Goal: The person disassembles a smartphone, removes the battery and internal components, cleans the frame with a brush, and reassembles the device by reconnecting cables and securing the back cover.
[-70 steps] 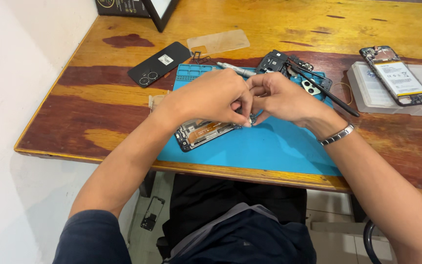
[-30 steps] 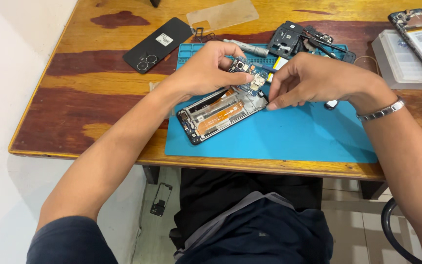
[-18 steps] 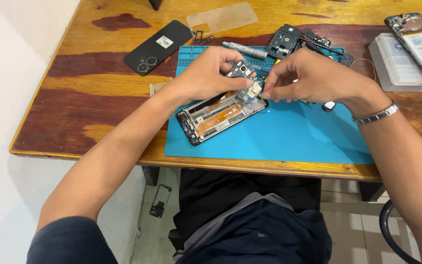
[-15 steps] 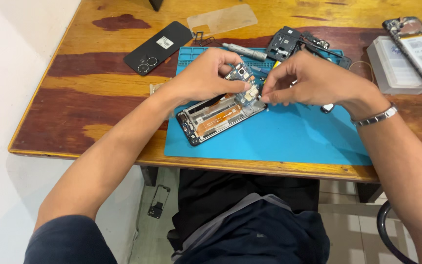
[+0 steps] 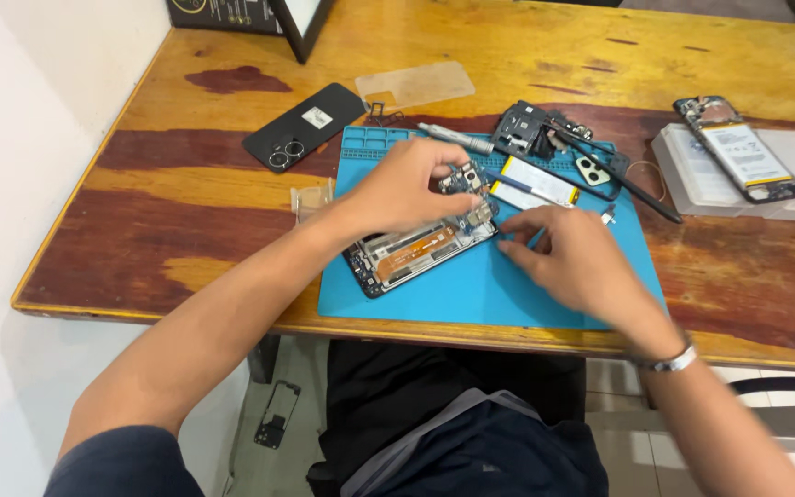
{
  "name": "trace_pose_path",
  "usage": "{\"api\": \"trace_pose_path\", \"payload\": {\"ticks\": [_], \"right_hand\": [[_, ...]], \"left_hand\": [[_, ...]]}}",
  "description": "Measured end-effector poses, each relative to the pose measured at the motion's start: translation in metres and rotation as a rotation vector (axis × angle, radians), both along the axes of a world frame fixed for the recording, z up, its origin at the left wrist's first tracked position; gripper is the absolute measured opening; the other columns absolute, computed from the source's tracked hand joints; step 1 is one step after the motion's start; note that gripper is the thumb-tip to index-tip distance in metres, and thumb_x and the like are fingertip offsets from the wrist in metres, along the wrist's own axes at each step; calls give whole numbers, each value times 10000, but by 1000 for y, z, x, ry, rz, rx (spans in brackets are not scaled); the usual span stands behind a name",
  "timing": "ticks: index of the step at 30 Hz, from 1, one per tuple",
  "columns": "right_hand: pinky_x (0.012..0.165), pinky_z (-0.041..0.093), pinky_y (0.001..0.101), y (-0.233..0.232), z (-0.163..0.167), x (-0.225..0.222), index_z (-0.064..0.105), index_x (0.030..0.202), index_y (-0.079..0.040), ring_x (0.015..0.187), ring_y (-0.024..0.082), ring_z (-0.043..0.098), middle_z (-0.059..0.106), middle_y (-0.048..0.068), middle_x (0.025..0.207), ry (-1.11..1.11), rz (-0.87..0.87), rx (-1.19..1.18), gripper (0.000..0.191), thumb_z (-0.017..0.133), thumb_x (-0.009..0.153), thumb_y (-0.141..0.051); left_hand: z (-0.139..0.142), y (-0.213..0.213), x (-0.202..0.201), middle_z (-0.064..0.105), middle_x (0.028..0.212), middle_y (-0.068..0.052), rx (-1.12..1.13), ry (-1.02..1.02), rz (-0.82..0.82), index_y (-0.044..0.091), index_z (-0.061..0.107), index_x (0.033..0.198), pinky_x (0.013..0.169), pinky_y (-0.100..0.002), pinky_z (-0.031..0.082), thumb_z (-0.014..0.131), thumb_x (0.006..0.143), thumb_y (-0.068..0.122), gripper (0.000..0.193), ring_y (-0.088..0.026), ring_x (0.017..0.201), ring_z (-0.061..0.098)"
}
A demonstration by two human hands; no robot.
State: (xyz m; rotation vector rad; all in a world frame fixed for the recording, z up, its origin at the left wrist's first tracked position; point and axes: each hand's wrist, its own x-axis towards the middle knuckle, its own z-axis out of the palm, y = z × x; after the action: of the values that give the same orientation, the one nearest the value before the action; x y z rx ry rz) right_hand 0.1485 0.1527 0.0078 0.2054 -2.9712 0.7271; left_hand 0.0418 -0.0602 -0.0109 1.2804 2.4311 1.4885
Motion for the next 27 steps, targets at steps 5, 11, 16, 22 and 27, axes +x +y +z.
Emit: {"api": "trace_pose_path", "payload": {"ticks": [5,11,16,22,27], "right_hand": [[531,506,320,-5,-22,6,786,981,-42,543,147,617,771,69,779,101,-101,-162,179,778,840,-151],[514,484,299,-2,-28,9,789,946,-37,545,108,597,737,75,699,112,-141,-204,142,790,856,-146],[493,460,295,-1,-28,11,789,973,-43,533,103,571,725,76,682,92,-179,-231,148,787,864,-144],[496,470,283,-1,-30,11,781,992,-43,536,86,571,749,52,752,134,-146,-258,160,778,856,-128],[486,462,287,-2,-29,11,781,1011,-52,520,89,563,743,45,743,127,-154,-234,169,758,868,-140]], "left_hand": [[-3,-1,-2,657,710,-67,13,-40,-44,9,693,968,590,-292,490,823,841,226,283,-86,643,561],[-7,-2,1,759,833,-98,45,-53,-126,20,719,1048,634,-302,534,779,883,205,256,-103,711,672],[-2,1,5,768,908,-121,58,39,-151,32,709,1132,660,-304,560,770,892,221,311,-151,741,728],[-1,4,6,763,888,-130,33,47,-164,43,700,1155,655,-314,571,759,892,223,324,-179,728,739],[-1,5,7,754,857,-133,14,44,-148,52,704,1140,644,-326,565,760,890,234,315,-197,717,742]]}}
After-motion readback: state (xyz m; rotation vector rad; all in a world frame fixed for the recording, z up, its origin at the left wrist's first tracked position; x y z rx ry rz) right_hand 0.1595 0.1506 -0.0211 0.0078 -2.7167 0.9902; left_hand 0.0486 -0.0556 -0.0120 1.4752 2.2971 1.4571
